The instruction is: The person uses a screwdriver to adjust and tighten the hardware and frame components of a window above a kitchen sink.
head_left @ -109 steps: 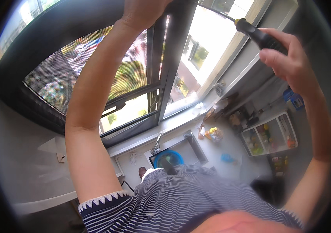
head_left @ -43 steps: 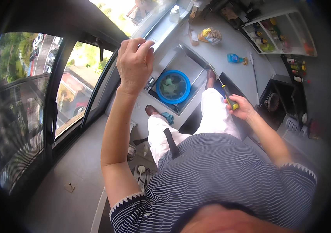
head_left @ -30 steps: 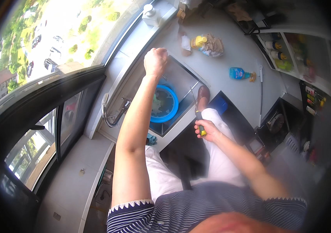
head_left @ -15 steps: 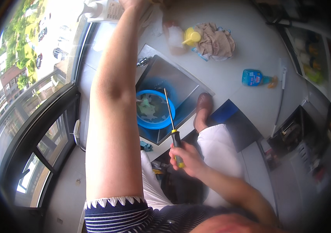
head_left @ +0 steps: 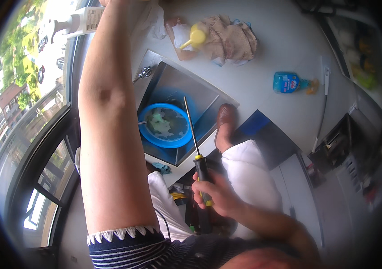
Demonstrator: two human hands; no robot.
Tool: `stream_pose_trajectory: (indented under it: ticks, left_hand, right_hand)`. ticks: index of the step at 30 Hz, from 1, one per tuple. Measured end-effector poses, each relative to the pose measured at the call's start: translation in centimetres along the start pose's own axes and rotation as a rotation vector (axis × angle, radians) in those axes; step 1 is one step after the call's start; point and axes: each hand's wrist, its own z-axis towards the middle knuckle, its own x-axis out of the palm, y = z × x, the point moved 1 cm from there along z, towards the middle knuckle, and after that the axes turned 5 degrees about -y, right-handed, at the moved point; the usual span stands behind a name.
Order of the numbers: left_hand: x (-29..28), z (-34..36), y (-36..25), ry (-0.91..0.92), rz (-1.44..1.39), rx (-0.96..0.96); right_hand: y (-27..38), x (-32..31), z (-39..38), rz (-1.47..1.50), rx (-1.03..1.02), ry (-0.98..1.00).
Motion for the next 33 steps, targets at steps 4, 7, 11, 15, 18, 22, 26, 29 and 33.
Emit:
stream_pose_trajectory:
  ticks: [4, 7, 11, 15, 18, 22, 26, 29, 33]
  left_hand:
    - [-5.0, -2.5, -0.7, 0.006, -0.402, -0.087]
    - [-11.0, -8.4, -2.2, 0.104, -0.56, -0.052]
    - [-20.7, -18.7, -1.3, 0.226, -0.455, -0.109]
    - [-34.7, -24.8, 4.5, 0.364, -0.485, -0.341]
    - [-45.3, -27.1, 8.5, 0.336, -0.429, -0.479]
    - [-61.2, -27.1, 12.5, 0.182, -0.51, -0.74]
    - [-74.1, -26.2, 14.0, -0.055, -0.671, -0.643]
    - [-82.7, -25.2, 12.2, -0.206, -0.859, -0.578]
    - [-92.5, -24.5, 10.1, -0.412, -0.882, -0.409]
  right_hand:
    - [-1.5, 1.0, 1.4, -0.052, -0.012, -0.098]
    - [-3.1, 1.4, 3.3, -0.121, -0.04, -0.134]
    - [-4.6, 1.8, 6.0, -0.18, -0.114, -0.187]
    - [-5.1, 1.6, 9.7, -0.293, -0.216, -0.258]
    - [-5.8, -1.1, 12.4, -0.372, -0.231, -0.356]
    - [-9.5, 0.4, 11.5, -0.715, -0.171, -0.471]
    - [-14.2, 7.7, 6.1, -1.004, -0.132, -0.377]
    - [-17.7, 12.9, 1.3, -1.139, -0.121, -0.324]
    - [-22.2, 19.8, -2.9, -1.372, -0.135, -0.262]
